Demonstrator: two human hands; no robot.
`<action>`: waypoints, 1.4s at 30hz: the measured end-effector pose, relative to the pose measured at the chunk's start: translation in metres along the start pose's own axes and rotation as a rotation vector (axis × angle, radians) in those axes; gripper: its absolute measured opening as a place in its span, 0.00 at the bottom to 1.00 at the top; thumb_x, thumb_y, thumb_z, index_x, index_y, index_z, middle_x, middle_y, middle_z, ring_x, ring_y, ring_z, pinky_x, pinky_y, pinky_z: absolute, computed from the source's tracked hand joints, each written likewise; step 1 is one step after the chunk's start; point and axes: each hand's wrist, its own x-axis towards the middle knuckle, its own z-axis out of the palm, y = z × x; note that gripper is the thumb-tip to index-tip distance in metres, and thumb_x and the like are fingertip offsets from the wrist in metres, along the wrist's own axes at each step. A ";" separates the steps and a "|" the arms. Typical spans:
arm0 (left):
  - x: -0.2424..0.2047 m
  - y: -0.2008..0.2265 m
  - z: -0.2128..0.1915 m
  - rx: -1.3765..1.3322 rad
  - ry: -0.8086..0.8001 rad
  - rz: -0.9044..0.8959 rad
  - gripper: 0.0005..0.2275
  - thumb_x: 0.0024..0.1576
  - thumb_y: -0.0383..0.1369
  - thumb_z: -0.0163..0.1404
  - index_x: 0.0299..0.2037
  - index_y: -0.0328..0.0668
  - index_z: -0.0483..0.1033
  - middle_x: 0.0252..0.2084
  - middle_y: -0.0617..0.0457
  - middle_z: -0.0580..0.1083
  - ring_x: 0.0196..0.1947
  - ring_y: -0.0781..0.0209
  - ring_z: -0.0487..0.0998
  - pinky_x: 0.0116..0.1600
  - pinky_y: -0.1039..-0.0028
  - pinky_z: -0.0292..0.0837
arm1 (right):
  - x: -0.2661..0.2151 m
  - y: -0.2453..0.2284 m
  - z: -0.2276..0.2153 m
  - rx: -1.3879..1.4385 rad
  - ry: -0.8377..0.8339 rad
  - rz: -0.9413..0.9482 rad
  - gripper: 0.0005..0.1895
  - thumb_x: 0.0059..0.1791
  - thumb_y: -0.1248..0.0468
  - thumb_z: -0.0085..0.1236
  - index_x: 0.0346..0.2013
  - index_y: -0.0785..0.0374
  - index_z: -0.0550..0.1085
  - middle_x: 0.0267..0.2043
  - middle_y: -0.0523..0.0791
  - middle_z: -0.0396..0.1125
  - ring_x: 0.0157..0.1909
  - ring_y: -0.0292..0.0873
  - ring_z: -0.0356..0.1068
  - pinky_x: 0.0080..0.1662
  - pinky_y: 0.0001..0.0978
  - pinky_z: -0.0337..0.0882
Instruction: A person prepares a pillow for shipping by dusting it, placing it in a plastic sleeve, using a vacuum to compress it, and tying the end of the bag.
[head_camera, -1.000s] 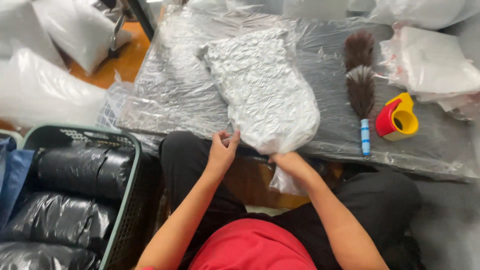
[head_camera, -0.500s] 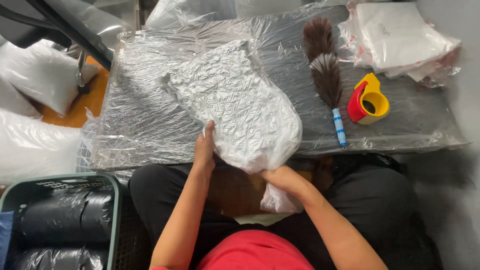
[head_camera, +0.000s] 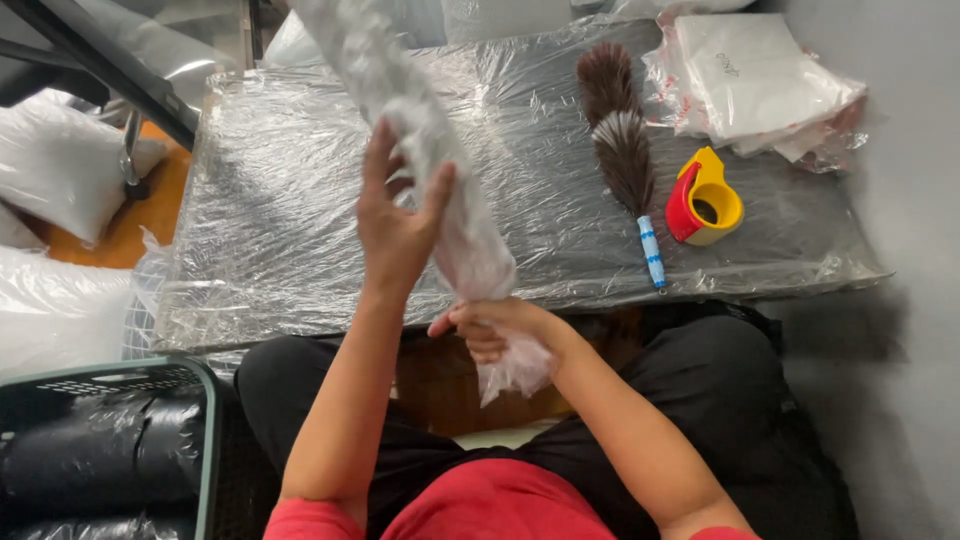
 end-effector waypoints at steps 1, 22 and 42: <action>-0.003 0.000 0.010 -0.005 0.007 -0.006 0.37 0.57 0.39 0.68 0.73 0.49 0.58 0.65 0.37 0.69 0.55 0.42 0.79 0.58 0.61 0.79 | 0.002 -0.004 0.001 -0.002 0.005 0.009 0.16 0.58 0.64 0.43 0.51 0.62 0.79 0.12 0.35 0.46 0.12 0.30 0.49 0.22 0.24 0.61; -0.054 -0.119 0.141 0.676 -0.795 0.302 0.34 0.44 0.48 0.56 0.66 0.57 0.71 0.73 0.48 0.61 0.76 0.50 0.53 0.71 0.29 0.40 | -0.039 0.083 -0.055 -0.942 1.266 0.070 0.23 0.49 0.49 0.58 0.41 0.70 0.78 0.29 0.57 0.73 0.39 0.57 0.77 0.37 0.49 0.75; -0.149 -0.107 -0.015 0.342 -0.137 -0.419 0.33 0.61 0.51 0.53 0.67 0.32 0.59 0.61 0.36 0.65 0.64 0.36 0.68 0.66 0.47 0.63 | -0.021 0.106 -0.077 -2.027 1.366 -0.015 0.28 0.50 0.59 0.41 0.53 0.84 0.66 0.23 0.59 0.71 0.26 0.61 0.76 0.30 0.54 0.76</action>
